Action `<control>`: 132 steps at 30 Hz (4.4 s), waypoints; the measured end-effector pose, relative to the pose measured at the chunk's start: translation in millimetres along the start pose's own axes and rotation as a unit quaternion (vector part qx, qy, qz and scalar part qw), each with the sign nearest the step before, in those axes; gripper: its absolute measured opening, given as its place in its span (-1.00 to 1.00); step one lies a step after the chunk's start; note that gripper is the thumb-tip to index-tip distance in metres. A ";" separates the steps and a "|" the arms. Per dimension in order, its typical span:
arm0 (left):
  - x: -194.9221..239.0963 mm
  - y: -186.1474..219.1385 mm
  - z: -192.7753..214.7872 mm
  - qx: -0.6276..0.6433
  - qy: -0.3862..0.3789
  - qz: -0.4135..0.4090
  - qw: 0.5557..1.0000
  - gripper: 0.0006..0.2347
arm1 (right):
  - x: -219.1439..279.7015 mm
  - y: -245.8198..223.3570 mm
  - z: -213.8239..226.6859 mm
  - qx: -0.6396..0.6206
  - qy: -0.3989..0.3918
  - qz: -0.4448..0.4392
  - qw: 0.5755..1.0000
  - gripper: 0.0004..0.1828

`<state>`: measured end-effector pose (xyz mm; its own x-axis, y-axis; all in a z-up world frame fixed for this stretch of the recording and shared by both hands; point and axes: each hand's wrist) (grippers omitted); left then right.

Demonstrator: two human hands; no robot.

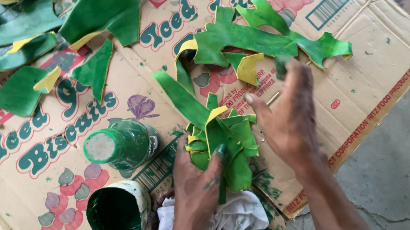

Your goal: The person paints green foam cutouts with a sponge, applying paint to both sides and edges. They handle each piece individually, dip the sponge into a green paint container, and place finished pieces on a cardboard surface.

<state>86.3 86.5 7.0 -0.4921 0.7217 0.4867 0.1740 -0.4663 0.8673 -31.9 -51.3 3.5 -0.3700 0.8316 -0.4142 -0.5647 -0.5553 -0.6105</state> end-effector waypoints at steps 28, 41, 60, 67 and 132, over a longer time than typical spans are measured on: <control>-7.6 -7.3 14.3 0.051 -0.015 -0.033 0.998 -0.56 | -38.0 10.2 -44.1 -0.045 -0.062 0.093 0.993 -0.65; -9.0 -23.8 11.7 0.091 -0.035 -0.041 0.994 -0.63 | 26.5 0.6 53.4 -0.233 -0.393 0.069 0.887 -0.62; -1.9 -3.4 13.5 0.069 -0.035 -0.029 0.997 -0.66 | 11.1 -45.8 40.1 -0.142 -0.300 0.107 0.937 -0.57; -7.7 -15.3 10.1 0.091 -0.042 -0.019 0.995 -0.58 | -47.8 -40.5 12.7 -0.007 -0.241 -0.028 0.970 -0.75; 329.1 -111.6 347.1 -0.224 0.475 0.005 0.851 -0.21 | 266.1 -389.7 -76.6 -0.383 -0.540 0.224 0.715 -0.39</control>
<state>200.9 553.7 106.5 -0.9970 0.0769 0.0064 -0.0555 -0.7716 0.6336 146.2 385.8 79.5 -0.9748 -0.1391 -0.1746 0.2065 -0.2651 -0.9418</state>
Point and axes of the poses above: each hand's wrist, its own x-axis away from the middle knuckle, its own z-axis out of the back of the hand, y = z × x, and after that the axes turned 8 degrees about -x, right-handed
